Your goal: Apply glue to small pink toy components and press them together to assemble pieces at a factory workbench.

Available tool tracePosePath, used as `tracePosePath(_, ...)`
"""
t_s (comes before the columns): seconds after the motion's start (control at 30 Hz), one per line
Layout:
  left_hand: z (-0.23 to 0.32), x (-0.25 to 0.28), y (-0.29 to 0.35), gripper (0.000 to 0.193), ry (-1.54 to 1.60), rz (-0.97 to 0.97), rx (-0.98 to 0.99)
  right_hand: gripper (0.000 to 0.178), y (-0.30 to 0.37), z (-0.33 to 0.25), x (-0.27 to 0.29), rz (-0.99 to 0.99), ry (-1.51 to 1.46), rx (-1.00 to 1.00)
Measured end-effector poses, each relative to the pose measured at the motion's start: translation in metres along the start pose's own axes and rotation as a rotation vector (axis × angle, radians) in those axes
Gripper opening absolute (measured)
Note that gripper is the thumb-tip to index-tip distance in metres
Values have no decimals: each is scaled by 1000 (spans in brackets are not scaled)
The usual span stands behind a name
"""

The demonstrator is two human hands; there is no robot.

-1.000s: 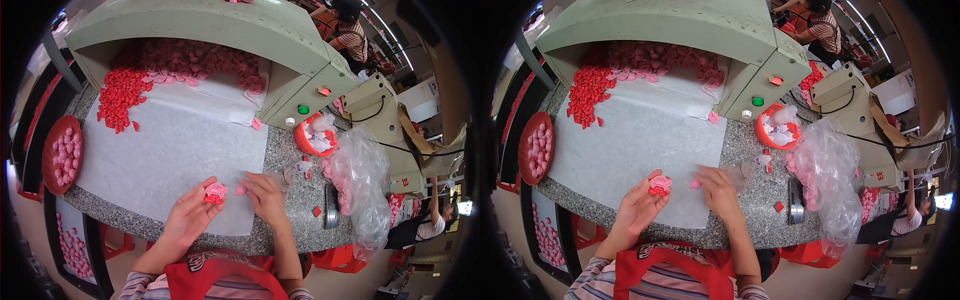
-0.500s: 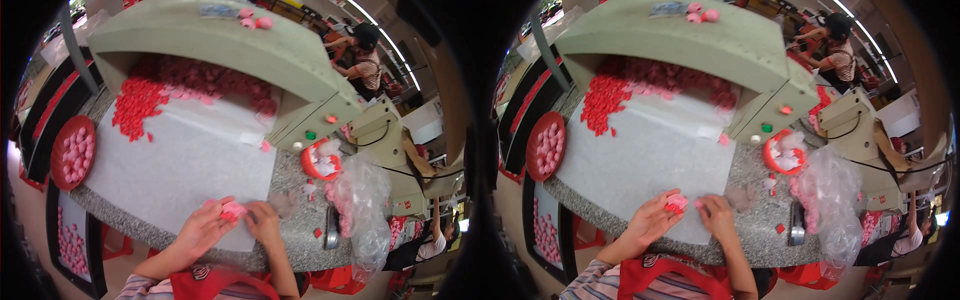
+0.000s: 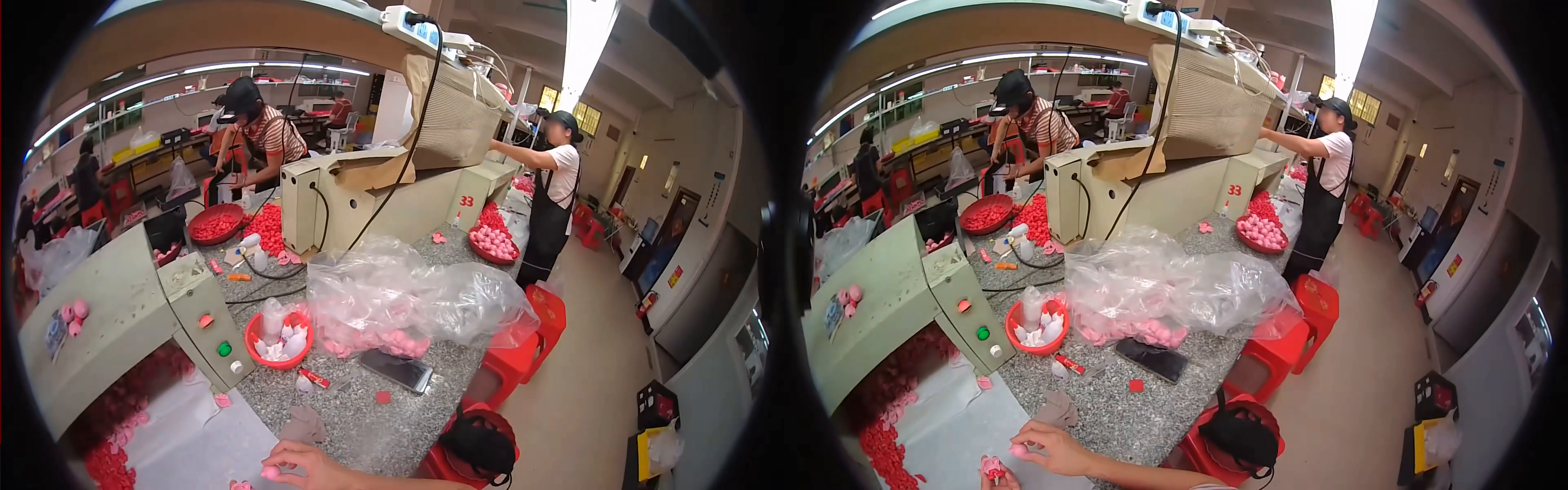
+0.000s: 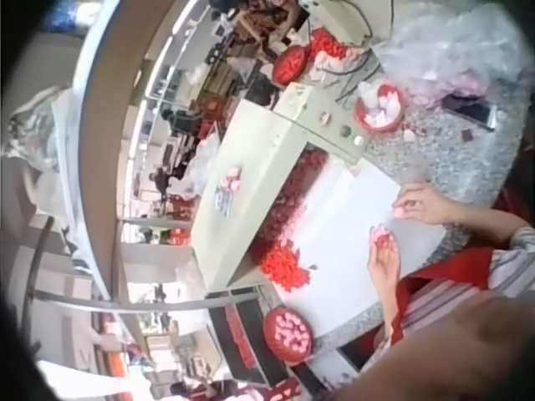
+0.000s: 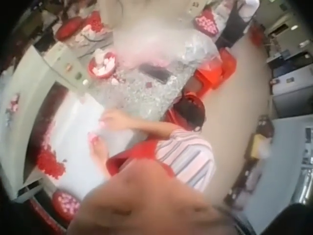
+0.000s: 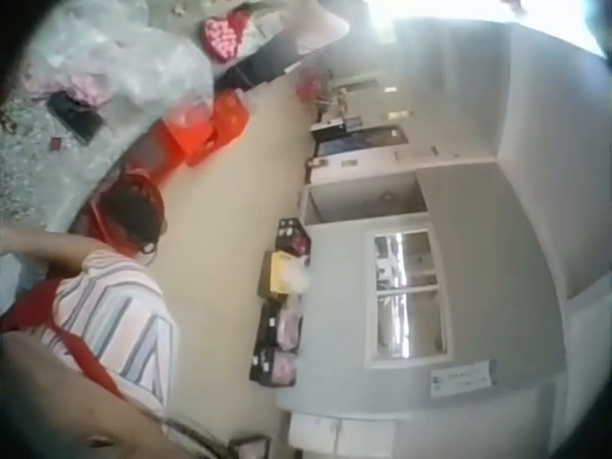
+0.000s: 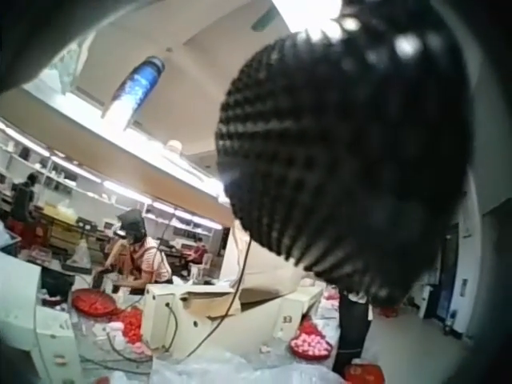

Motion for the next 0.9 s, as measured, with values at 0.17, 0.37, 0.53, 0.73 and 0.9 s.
tracePosePath(0.17,-3,-10,0,37,97,29,21,25,-9,-16,-5,-37,-132,-120)
tracePosePath(0.37,-3,-27,3,39,-24,107,-37,26,-7,-37,-12,-27,-168,-50)
tracePosePath(0.53,-4,-41,6,44,-119,73,-85,27,-6,-60,-9,5,-115,43)
tracePosePath(0.73,-4,-36,8,46,-154,104,-95,13,-8,-63,-13,131,-38,117)
tracePosePath(0.9,-3,-34,8,47,-178,124,-95,13,-7,-60,-13,121,-56,76)
Point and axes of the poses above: each hand's wrist, its own y-axis away from the middle knuckle, its own x-axis out of the back of the hand, z = x × y, the point moved 5 cm from there along -y, towards the middle knuckle, and after that the axes turned 2 degrees about -x, right-handed, at the moved point
